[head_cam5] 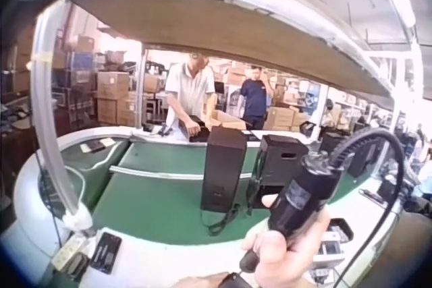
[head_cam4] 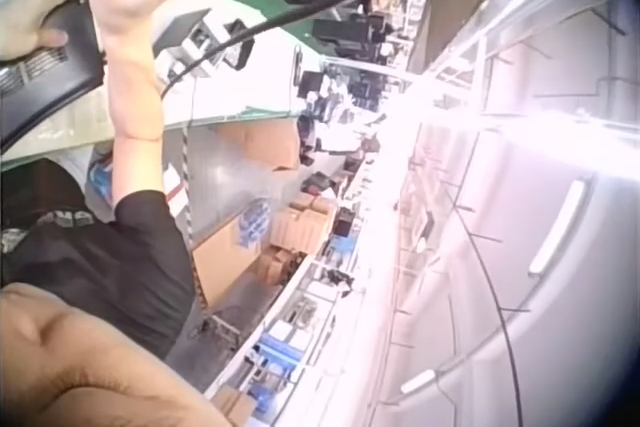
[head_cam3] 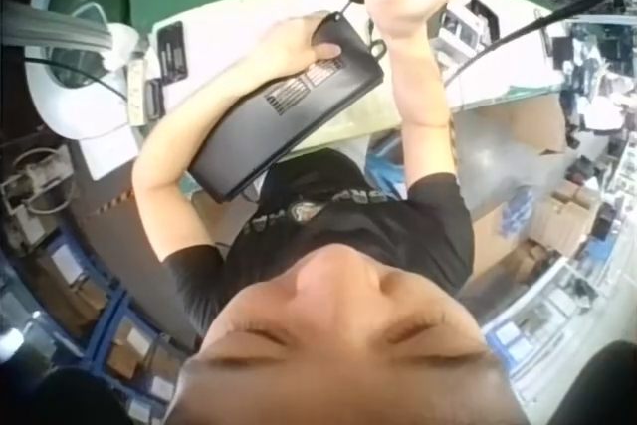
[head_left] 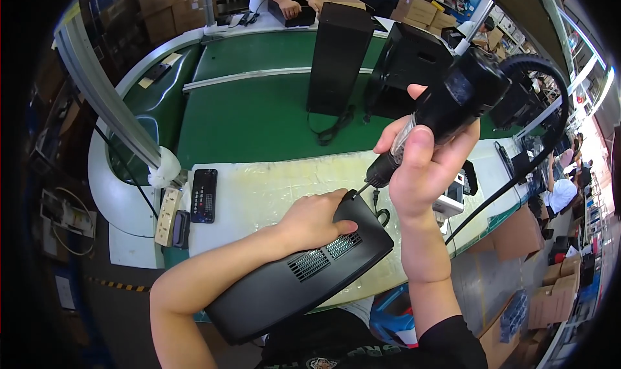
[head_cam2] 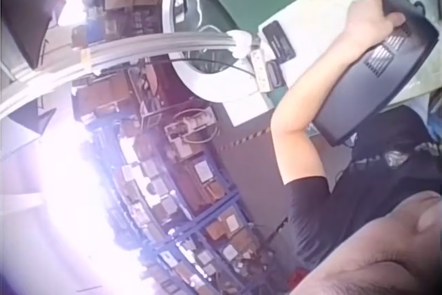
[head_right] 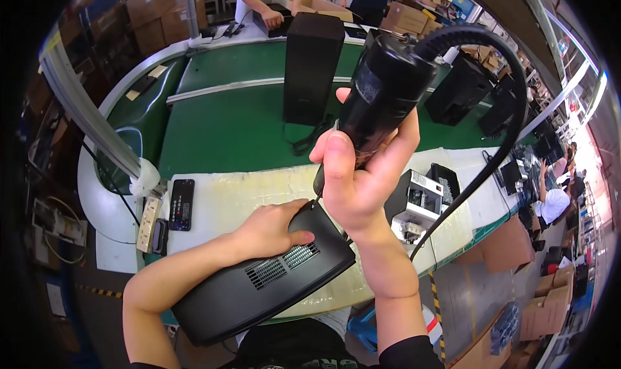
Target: Using an electric screwdriver to fasten screws into the housing of an electronic device on an assembly line.
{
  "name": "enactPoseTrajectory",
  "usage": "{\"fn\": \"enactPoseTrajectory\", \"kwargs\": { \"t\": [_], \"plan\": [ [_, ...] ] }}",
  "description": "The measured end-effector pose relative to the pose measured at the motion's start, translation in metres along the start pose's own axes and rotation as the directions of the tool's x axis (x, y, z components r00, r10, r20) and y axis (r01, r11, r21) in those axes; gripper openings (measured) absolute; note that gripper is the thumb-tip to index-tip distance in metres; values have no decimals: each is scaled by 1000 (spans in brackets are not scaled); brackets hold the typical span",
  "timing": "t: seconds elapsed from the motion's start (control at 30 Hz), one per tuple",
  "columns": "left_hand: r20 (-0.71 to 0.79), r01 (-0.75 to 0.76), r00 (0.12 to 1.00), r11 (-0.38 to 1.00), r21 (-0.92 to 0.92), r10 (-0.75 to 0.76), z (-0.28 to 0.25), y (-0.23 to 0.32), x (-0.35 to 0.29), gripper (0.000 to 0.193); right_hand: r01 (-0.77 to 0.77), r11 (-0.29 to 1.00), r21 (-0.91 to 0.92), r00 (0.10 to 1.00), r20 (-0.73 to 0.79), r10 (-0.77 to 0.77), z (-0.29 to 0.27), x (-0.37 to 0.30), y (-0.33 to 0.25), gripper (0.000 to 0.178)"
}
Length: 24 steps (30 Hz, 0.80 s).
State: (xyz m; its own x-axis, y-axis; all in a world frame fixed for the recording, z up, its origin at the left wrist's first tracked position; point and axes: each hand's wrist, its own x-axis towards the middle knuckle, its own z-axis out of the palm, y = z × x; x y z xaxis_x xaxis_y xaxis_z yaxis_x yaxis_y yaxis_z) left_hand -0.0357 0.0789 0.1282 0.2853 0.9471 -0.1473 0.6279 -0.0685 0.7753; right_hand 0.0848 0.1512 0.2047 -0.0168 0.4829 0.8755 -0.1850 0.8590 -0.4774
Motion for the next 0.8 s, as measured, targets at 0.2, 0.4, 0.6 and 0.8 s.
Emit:
{"fn": "enactPoseTrajectory", "kwargs": {
  "t": [0.2, 0.4, 0.6, 0.8],
  "plan": [
    [-16, -2, 1000, 1000, 18, 2, 1, -3, -3, 50, -26, 999, 33, 999, 44, 24, 3, -11, 3, 51],
    [-24, -72, 997, 997, 31, 73, -2, 1, 6, 50, -43, 997, 65, 993, 115, 35, -2, -16, 27, 66],
    [-16, -4, 1000, 997, 79, 6, -1, -1, 8, 55, -85, 994, 66, 963, 261, 65, -12, -25, 30, 81],
    [-15, -49, 999, 999, 21, 49, 5, 0, 1, 56, -266, 959, 98, 939, 250, 235, -17, -31, 14, 76]
  ]
}}
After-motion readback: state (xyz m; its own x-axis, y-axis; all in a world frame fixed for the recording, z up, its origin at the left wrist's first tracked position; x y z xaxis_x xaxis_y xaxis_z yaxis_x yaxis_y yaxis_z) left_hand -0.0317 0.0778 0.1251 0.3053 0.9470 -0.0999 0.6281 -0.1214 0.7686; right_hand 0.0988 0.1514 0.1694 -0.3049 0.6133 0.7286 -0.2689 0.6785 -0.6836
